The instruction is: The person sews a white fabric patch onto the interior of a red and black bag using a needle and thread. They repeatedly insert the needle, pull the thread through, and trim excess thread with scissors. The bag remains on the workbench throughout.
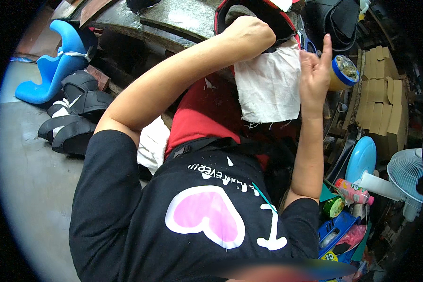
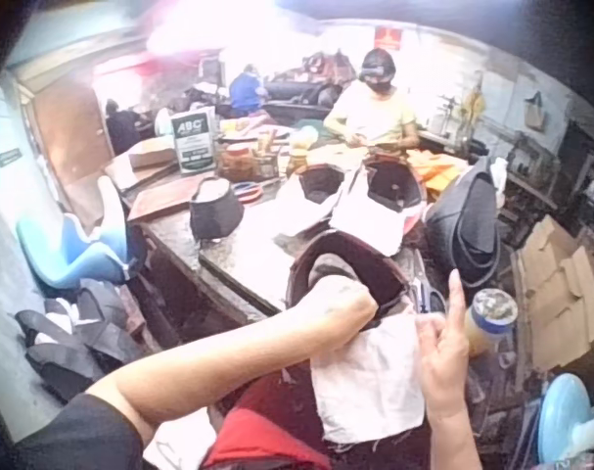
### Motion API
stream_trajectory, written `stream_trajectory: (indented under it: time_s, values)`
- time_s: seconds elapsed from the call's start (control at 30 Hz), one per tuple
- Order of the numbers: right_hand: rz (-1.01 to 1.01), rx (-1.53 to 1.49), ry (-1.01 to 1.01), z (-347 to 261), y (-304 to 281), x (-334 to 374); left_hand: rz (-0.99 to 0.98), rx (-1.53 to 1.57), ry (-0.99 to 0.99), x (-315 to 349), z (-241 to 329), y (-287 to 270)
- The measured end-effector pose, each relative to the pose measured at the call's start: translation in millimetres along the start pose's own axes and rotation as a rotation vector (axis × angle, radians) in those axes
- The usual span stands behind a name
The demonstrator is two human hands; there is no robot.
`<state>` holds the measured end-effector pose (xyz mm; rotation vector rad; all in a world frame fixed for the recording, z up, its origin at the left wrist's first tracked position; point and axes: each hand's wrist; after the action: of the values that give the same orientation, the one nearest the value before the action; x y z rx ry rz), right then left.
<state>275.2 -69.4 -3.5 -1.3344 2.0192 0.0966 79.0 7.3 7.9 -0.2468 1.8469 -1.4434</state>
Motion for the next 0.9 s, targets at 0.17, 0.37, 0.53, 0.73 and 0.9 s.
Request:
stream_trajectory:
  time_s: [0.17, 0.37, 0.53, 0.73, 0.9]
  values:
    - [-0.036, 0.609, -0.325, 25.3, -0.5, -57.3, 0.157, 0.086, -0.095, -2.2, -10.4, 10.8]
    - [-0.365, 1.027, -0.121, 39.0, 17.1, -84.7, 0.201, 0.218, -0.236, -7.1, -24.3, 25.0]
    - [-0.284, 0.940, -0.054, 27.0, 9.0, -92.4, 0.215, 0.353, -0.322, -11.2, -20.4, -1.0]
    - [-0.299, 0.888, -0.061, 30.7, 5.2, -76.3, 0.258, 0.704, -0.465, -10.1, -19.5, -51.6]
    - [-0.096, 0.672, -0.202, 5.9, -0.2, -64.0, 0.438, 0.553, -0.186, 9.3, -26.1, -55.8]
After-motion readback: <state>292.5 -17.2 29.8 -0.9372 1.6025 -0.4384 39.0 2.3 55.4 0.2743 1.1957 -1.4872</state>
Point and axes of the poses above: each hand's wrist, its own x-axis away from the middle knuckle, its own y-axis out of the palm, z = x × y, and after that the axes turned 10 degrees about z, right-handed
